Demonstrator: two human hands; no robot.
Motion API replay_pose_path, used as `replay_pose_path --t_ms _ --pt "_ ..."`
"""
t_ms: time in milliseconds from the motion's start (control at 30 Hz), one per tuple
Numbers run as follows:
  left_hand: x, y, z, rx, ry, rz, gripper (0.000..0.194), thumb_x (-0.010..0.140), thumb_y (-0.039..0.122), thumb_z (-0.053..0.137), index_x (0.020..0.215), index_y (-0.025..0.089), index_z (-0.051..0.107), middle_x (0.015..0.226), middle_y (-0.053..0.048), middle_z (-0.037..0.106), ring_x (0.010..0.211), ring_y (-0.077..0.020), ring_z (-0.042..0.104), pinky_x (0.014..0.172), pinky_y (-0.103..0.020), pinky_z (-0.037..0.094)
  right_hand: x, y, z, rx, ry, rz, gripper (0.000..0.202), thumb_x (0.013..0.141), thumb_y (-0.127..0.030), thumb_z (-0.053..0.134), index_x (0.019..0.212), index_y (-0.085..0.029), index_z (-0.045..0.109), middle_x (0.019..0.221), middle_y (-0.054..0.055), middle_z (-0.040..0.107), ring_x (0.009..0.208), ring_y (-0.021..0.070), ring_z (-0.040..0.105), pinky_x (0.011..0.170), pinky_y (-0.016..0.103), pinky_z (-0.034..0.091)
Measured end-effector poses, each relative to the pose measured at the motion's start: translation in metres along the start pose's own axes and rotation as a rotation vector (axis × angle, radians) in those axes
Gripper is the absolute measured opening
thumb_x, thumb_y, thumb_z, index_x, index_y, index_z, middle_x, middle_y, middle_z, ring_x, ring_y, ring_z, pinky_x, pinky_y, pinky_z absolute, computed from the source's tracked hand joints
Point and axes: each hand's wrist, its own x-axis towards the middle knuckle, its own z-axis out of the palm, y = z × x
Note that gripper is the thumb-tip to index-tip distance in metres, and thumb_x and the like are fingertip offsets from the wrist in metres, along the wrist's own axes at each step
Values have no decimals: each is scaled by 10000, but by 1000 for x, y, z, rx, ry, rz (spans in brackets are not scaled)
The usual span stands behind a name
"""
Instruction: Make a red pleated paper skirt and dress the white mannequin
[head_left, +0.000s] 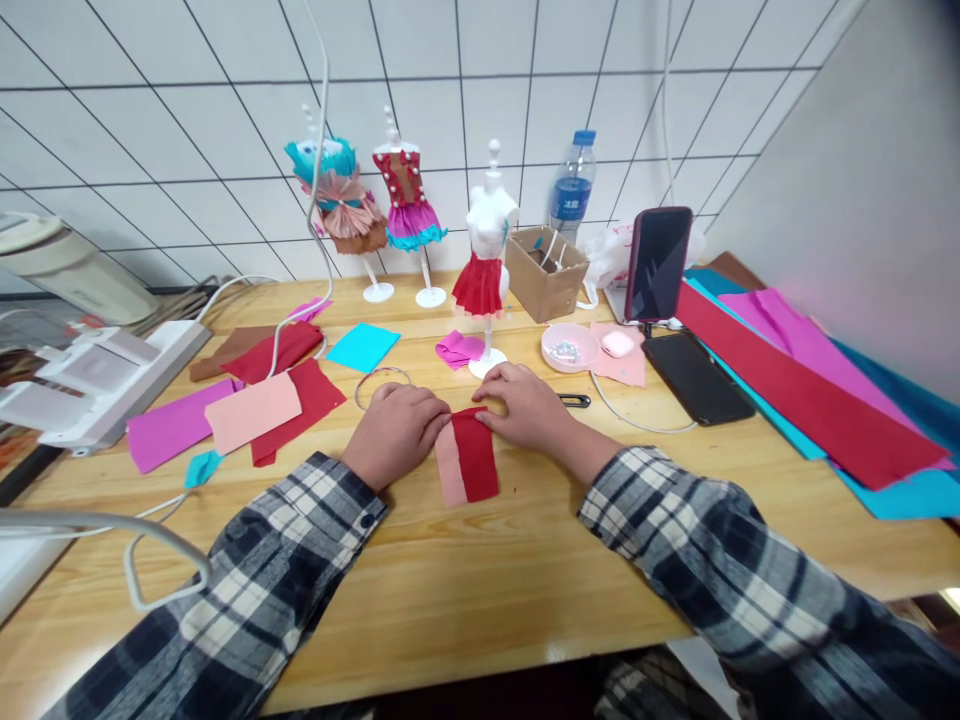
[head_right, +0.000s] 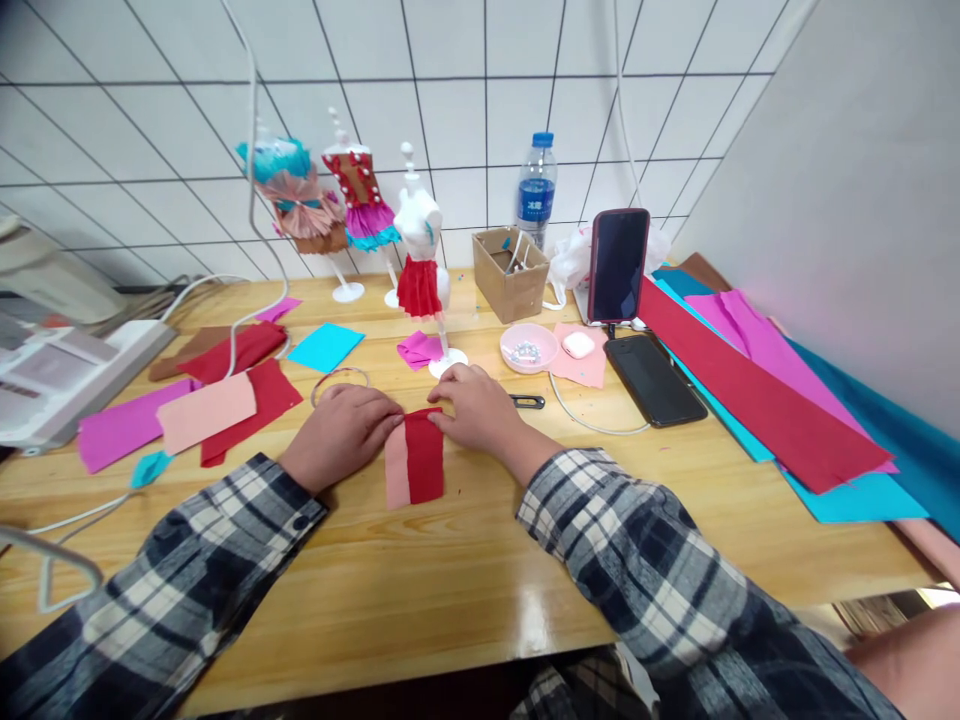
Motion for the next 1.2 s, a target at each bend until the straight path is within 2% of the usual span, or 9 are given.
replay_pose_path --t_ms 200,367,433,633,767,867,967,1067,1200 --pt "2 3 -1 10 17 15 319 965 390 420 931 216 686 941 -61 701 950 -258 609 878 -453 357 0 1 -1 40 -7 5 43 805 -234 677 811 -211 713 993 47 642 959 213 557 847 347 444" --pt "-7 -21 -11 -86 121 -2 375 919 425 474 1164 187 628 1043 -94 679 1022 -256 584 912 -411 409 -3 4 -8 80 55 -36 131 844 -242 644 954 -208 706 1012 60 669 974 210 574 877 350 436" --pt "-17 -41 -18 -89 48 50 367 898 423 482 1150 200 628 1126 -92 652 1073 -255 566 931 -405 405 -6 8 -13 96 95 -23 157 858 -236 621 991 -204 698 1018 63 684 970 208 588 881 352 433" --pt "-34 -78 -25 19 -117 -153 269 862 409 487 963 213 641 1082 -85 651 1034 -280 555 869 -424 401 -10 22 -25 114 161 114 174 840 -166 592 971 -202 701 902 40 709 869 185 619 796 316 454" --pt "-30 -60 -21 -216 8 -184 244 919 398 435 860 202 567 901 -61 677 916 -237 596 835 -387 429 -11 12 -28 82 256 53 181 867 -175 560 991 -202 688 917 50 707 891 203 618 804 339 461" --pt "-32 -33 -16 -597 224 -288 185 969 387 387 967 214 451 830 -29 703 813 -183 651 794 -331 478 -16 -16 -29 95 321 -47 183 895 -228 550 1032 -206 669 942 65 702 902 217 611 809 365 466" --pt "-38 -5 -11 -724 331 -249 166 970 374 409 967 211 439 833 -35 719 785 -170 677 763 -312 501 -25 -47 -25 187 326 -105 262 913 -258 544 1163 -213 611 1007 62 705 911 210 610 811 367 480" --pt "-42 15 -10 -701 363 -129 102 967 308 424 975 216 466 899 -55 734 841 -172 688 780 -313 512 -33 -68 -20 334 273 -125 388 912 -280 567 1293 -231 516 1109 54 696 932 198 612 813 359 490" --pt "-40 27 -14 -519 338 41 196 948 204 461 1125 231 541 1056 -60 715 991 -176 646 866 -321 493 -38 -76 -15 417 329 -57 347 886 -276 618 1224 -249 546 1089 44 694 933 197 612 807 361 489"
